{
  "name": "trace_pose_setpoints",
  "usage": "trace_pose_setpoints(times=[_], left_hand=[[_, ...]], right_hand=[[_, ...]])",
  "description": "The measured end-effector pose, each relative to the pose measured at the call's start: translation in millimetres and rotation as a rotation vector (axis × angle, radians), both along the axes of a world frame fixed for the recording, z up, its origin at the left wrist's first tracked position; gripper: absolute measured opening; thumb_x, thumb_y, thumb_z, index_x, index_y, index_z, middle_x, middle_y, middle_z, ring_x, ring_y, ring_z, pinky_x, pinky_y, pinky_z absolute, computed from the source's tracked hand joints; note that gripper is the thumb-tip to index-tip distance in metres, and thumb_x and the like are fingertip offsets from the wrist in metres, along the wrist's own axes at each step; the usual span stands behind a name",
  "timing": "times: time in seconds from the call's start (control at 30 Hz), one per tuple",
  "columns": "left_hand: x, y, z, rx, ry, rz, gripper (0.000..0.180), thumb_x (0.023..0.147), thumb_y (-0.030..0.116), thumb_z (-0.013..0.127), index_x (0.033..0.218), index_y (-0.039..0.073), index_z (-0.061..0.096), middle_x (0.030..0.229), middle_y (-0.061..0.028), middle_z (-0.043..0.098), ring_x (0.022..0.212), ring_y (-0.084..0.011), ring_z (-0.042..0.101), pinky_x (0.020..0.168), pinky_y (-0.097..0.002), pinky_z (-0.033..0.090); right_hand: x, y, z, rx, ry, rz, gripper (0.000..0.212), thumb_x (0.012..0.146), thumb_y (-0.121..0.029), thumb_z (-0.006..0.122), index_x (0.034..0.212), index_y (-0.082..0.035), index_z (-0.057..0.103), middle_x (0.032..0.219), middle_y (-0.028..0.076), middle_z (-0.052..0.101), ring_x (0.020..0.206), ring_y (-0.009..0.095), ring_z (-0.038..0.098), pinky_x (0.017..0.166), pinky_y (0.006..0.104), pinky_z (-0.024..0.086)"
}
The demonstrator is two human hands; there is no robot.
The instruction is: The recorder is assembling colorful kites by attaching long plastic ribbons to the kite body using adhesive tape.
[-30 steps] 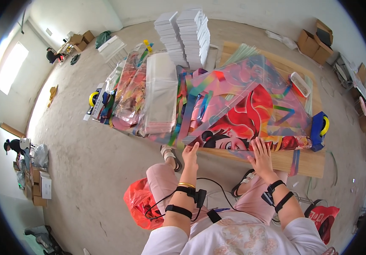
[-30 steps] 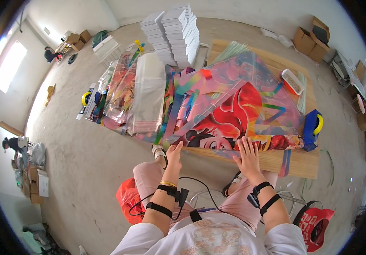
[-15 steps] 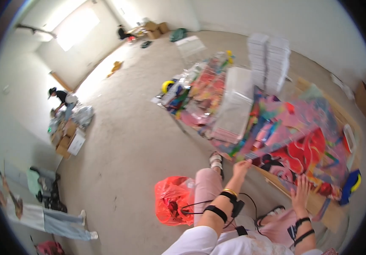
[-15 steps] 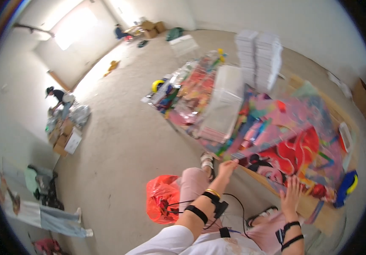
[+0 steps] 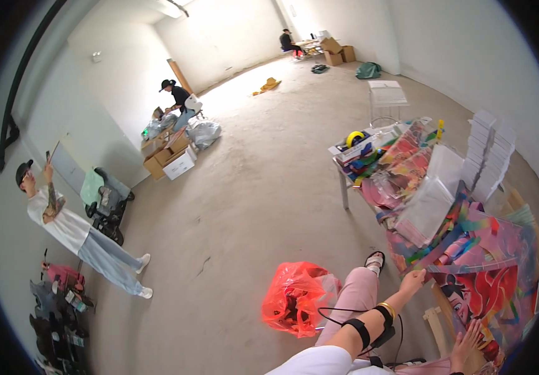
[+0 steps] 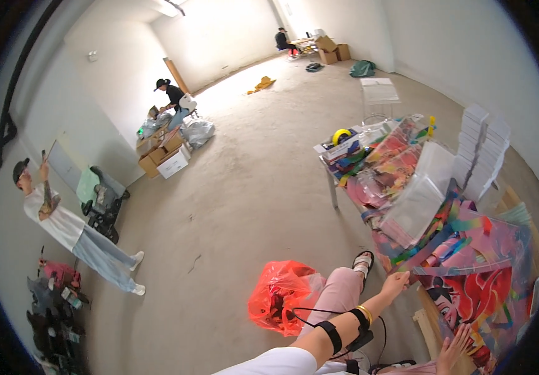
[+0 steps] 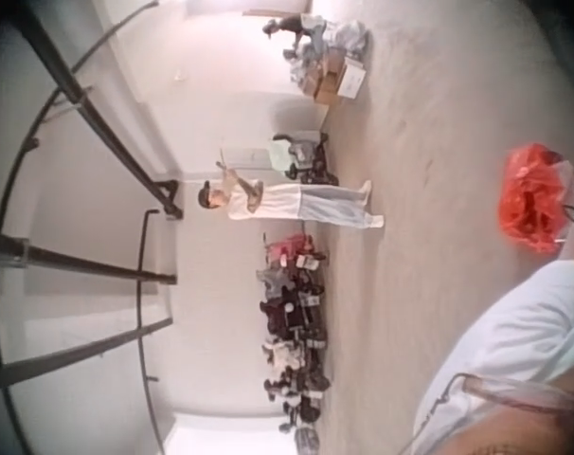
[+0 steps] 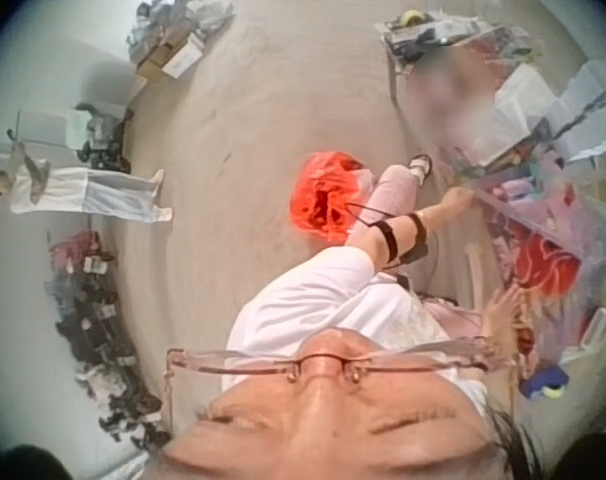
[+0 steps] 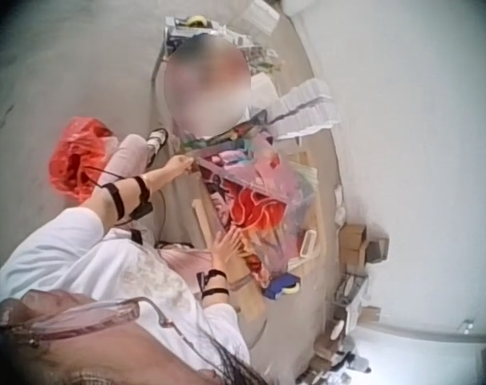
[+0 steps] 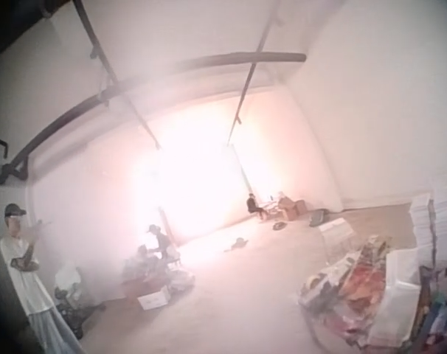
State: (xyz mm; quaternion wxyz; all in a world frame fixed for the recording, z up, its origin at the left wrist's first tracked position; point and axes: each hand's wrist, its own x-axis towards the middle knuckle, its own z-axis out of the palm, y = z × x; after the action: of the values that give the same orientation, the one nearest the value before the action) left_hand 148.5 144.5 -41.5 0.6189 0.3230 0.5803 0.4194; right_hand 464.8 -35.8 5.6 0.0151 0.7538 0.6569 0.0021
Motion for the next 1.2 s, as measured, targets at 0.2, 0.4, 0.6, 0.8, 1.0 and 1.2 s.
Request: trace_pose_setpoints(times=[0.2, 0.4, 0.6, 0.8, 1.0, 1.2], left_hand=[[-24, -17, 9, 0.042, -0.055, 0.062, 0.045, 0.095, 0.045, 0.057, 0.101, 0.002, 0.065, 0.087, -0.0036, 0.067, 0.07, -0.0118, 0.06, 0.066, -0.0282, 0.05], [-29, -27, 25, 0.004, -0.221, 0.029, 0.041, 0.097, 0.04, 0.056, 0.114, 0.003, 0.063, 0.102, -0.0032, 0.066, 0.087, -0.0091, 0.059, 0.076, -0.0239, 0.05], [-32, -31, 32, 0.01, -0.187, -0.016, 0.04, 0.097, 0.04, 0.057, 0.112, 0.003, 0.062, 0.099, -0.0027, 0.065, 0.084, -0.0093, 0.058, 0.077, -0.0247, 0.05], [-29, -33, 37, 0.016, -0.21, -0.006, 0.041, 0.097, 0.04, 0.057, 0.113, 0.003, 0.062, 0.099, -0.0033, 0.065, 0.082, -0.0097, 0.058, 0.076, -0.0251, 0.05], [-19, -40, 25, -0.01, -0.253, 0.003, 0.034, 0.096, 0.038, 0.056, 0.105, 0.006, 0.063, 0.089, -0.0015, 0.063, 0.078, -0.0095, 0.056, 0.071, -0.0249, 0.048], [-14, -52, 27, 0.233, 0.188, -0.054, 0.036, 0.094, 0.039, 0.057, 0.106, 0.006, 0.064, 0.095, -0.0095, 0.07, 0.09, -0.0221, 0.066, 0.08, -0.0363, 0.051]], right_hand=[[-5, 14, -9, -0.01, -0.012, 0.047, 0.061, 0.1, -0.034, 0.042, 0.153, -0.009, 0.026, 0.159, 0.013, 0.024, 0.147, 0.032, 0.02, 0.118, 0.048, 0.016], [-4, 27, -13, -0.015, -0.047, 0.072, 0.062, 0.1, -0.035, 0.041, 0.153, -0.009, 0.026, 0.159, 0.013, 0.024, 0.147, 0.032, 0.021, 0.118, 0.0483, 0.016], [-13, 51, -15, -0.016, -0.067, 0.108, 0.062, 0.1, -0.037, 0.04, 0.153, -0.008, 0.026, 0.159, 0.014, 0.024, 0.147, 0.032, 0.021, 0.118, 0.0487, 0.016], [-12, 58, -17, -0.04, -0.091, 0.092, 0.063, 0.1, -0.039, 0.039, 0.153, -0.008, 0.025, 0.159, 0.014, 0.024, 0.147, 0.032, 0.022, 0.118, 0.049, 0.017], [14, 13, -22, -0.124, -0.128, -0.022, 0.064, 0.1, -0.04, 0.038, 0.153, -0.008, 0.025, 0.159, 0.014, 0.024, 0.147, 0.032, 0.022, 0.117, 0.0494, 0.017], [-20, 11, -7, 0.111, 0.052, 0.103, 0.063, 0.096, -0.029, 0.052, 0.15, -0.006, 0.03, 0.155, 0.017, 0.029, 0.145, 0.035, 0.025, 0.117, 0.0485, 0.02]])
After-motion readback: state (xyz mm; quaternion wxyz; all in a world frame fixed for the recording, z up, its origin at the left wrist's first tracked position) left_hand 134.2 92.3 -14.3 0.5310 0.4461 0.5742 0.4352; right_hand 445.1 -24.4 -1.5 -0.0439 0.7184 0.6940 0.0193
